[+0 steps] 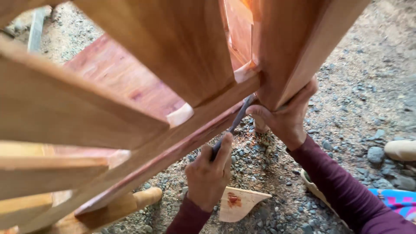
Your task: Finishing and scraping excess wood material from a chair frame.
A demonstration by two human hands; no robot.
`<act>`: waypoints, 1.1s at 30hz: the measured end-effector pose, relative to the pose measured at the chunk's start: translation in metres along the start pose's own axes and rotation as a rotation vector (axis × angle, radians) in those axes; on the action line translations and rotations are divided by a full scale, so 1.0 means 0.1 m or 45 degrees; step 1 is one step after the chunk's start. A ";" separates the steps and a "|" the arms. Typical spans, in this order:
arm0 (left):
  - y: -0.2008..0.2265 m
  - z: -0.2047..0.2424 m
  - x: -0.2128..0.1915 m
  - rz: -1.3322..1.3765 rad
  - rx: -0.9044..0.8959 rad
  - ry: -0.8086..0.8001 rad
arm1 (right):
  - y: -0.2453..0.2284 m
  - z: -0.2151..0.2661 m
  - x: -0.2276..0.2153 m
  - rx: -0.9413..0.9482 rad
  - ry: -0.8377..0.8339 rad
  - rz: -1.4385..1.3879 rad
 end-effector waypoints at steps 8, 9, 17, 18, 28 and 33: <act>-0.03 0.00 -0.15 0.338 -0.332 0.129 | 0.26 0.04 0.06 0.001 0.021 0.084; -0.04 0.03 -0.19 0.418 -0.388 0.163 | 0.23 0.04 0.04 0.001 -0.021 0.067; 0.19 0.30 -0.20 0.620 -0.731 0.057 | -0.41 0.76 -0.19 -0.162 -0.007 0.111; 0.24 0.31 -0.21 0.637 -0.738 0.071 | -0.26 0.87 -0.03 0.234 -0.271 -0.337; 0.53 0.31 -0.01 0.920 -0.552 0.225 | -0.39 0.83 0.66 1.413 -0.653 -1.635; 0.79 0.19 0.03 0.959 -0.844 0.139 | -0.73 0.60 0.43 1.491 -0.726 -1.450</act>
Point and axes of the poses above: each hand's wrist, its own z-axis away from the middle knuckle, its own x-axis out of the palm, y = z × x, the point moved 7 cm from there along -z, towards the middle knuckle, and after that the axes turned 2 degrees about -z, right-handed, at the moved point
